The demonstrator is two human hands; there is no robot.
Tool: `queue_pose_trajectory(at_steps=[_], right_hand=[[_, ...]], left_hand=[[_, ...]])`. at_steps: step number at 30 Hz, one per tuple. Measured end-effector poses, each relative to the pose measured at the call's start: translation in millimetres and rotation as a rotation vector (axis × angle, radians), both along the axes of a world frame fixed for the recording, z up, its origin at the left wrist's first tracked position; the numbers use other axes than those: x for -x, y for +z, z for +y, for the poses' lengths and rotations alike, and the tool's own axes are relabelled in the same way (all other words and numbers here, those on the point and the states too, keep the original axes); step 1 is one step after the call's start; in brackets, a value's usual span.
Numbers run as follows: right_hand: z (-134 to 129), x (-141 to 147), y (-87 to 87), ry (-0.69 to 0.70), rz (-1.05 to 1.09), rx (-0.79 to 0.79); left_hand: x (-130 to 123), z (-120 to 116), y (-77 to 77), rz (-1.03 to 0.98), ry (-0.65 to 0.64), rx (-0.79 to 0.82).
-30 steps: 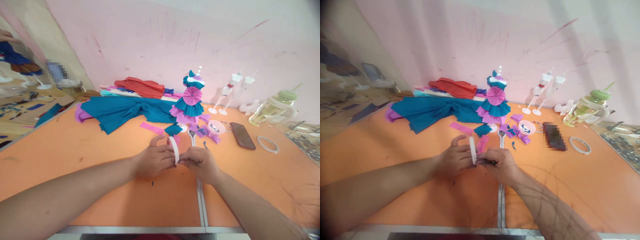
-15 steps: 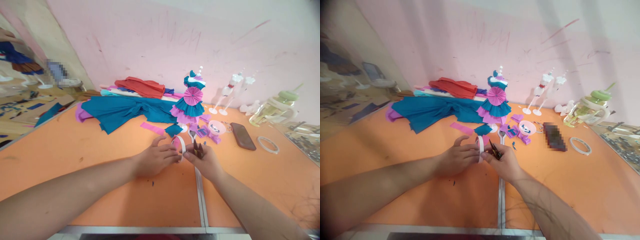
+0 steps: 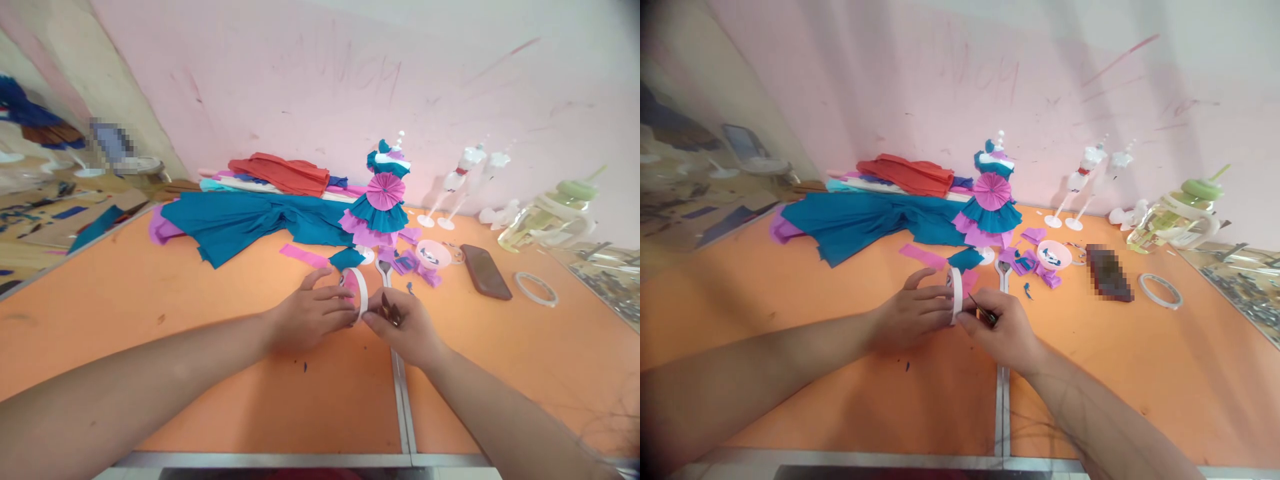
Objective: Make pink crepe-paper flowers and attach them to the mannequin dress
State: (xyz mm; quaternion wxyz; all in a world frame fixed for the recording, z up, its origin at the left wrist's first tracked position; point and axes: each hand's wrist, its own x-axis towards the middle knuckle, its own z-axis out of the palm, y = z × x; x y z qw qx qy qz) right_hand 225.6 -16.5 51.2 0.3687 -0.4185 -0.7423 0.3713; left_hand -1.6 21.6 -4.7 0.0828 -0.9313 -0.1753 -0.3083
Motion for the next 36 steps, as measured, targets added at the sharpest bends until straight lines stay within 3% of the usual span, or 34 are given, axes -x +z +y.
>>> queue_pose_trajectory(at_steps=[7, 10, 14, 18, 29, 36], right_hand=[[-1, 1, 2.8, 0.027, -0.014, 0.064], [2, 1, 0.5, -0.086, -0.040, 0.035], [2, 0, -7.3, -0.247, -0.040, -0.088], [-3, 3, -13.8, -0.168, -0.130, -0.183], [1, 7, -17.4, -0.215, -0.202, -0.091], [0, 7, -9.2, -0.161, -0.254, -0.104]], left_hand=[[-1, -5, 8.7, 0.007, 0.009, 0.035], [-2, -7, 13.6, -0.036, 0.021, 0.115], [-4, -6, 15.0, -0.072, 0.080, 0.094], [-6, -6, 13.5, -0.051, 0.104, 0.071], [-8, -8, 14.6, 0.030, 0.092, 0.058], [-5, -7, 14.6, -0.011, 0.118, 0.204]])
